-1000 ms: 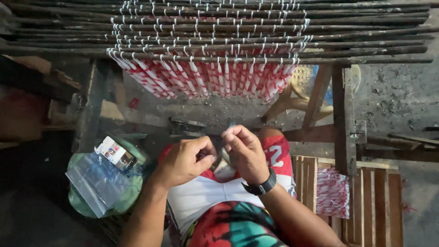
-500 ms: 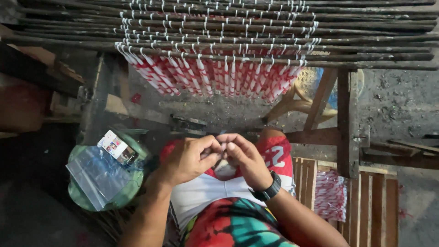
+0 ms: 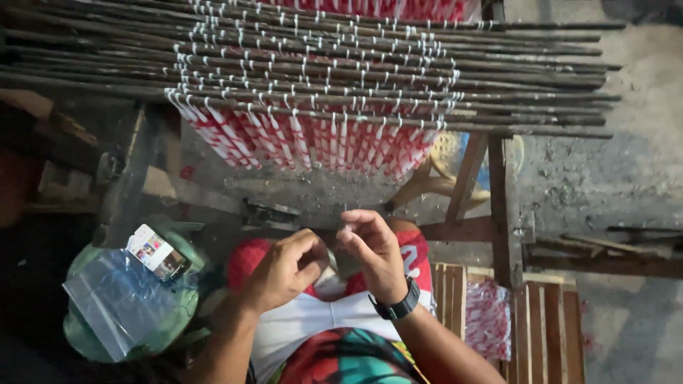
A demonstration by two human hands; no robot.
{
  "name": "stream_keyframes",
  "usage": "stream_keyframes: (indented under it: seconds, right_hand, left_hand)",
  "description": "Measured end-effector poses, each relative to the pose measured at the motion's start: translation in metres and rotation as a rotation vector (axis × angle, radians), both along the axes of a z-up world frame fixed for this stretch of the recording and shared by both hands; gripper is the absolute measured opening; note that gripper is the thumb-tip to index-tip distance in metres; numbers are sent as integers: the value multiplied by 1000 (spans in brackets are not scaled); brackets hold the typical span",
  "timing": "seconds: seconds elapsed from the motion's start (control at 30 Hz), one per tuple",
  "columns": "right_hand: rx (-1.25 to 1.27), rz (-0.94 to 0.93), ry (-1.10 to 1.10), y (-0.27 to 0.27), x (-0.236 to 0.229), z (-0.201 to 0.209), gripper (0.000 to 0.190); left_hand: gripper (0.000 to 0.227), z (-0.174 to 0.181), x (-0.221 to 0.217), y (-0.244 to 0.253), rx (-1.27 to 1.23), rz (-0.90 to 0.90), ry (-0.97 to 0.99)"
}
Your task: The person is wrapping and tying plastic film around bundles of red and white candles hanging from a wooden frame.
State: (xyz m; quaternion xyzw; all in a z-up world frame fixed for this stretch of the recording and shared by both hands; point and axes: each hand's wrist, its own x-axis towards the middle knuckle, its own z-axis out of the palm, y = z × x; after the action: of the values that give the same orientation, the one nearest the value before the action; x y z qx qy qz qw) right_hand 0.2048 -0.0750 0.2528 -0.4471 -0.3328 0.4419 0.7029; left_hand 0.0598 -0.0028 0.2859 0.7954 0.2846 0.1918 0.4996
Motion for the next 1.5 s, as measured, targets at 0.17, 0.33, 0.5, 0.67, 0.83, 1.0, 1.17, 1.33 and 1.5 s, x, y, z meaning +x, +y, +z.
stream_keyframes:
  seconds: [0.17, 0.33, 0.5, 0.67, 0.83, 1.0, 1.17, 1.33, 1.5]
  right_hand:
    - [64, 16, -80, -2, -6, 10, 46]
    - [134, -90, -563, 1, 2, 22, 47]
    - [321, -267, -1261, 12, 20, 30, 29]
    - [605, -207, -1628, 13, 29, 45, 34]
    - [658, 51, -1789, 12, 23, 41, 32]
    - [673, 89, -1749, 14, 20, 39, 37]
    - [661, 48, -1783, 13, 23, 41, 37]
    - [570, 84, -1786, 17, 41, 45, 31]
    - [50, -265, -1736, 40, 115, 19, 39]
  left_hand:
    - [26, -3, 7, -4, -206, 24, -107]
    - [19, -17, 16, -9, -388, 119, -163]
    - [9, -23, 1, -8, -292, 192, -212]
    - [23, -28, -7, -2, -213, 163, -102]
    - [92, -3, -3, -3, -449, 78, 57]
    - [56, -10, -1, -6, -337, 91, -104]
    - [27, -16, -4, -8, -261, 167, -18]
    - [17, -24, -12, -7, -409, 331, -81]
    - [20, -23, -24, 24, -275, 382, -323]
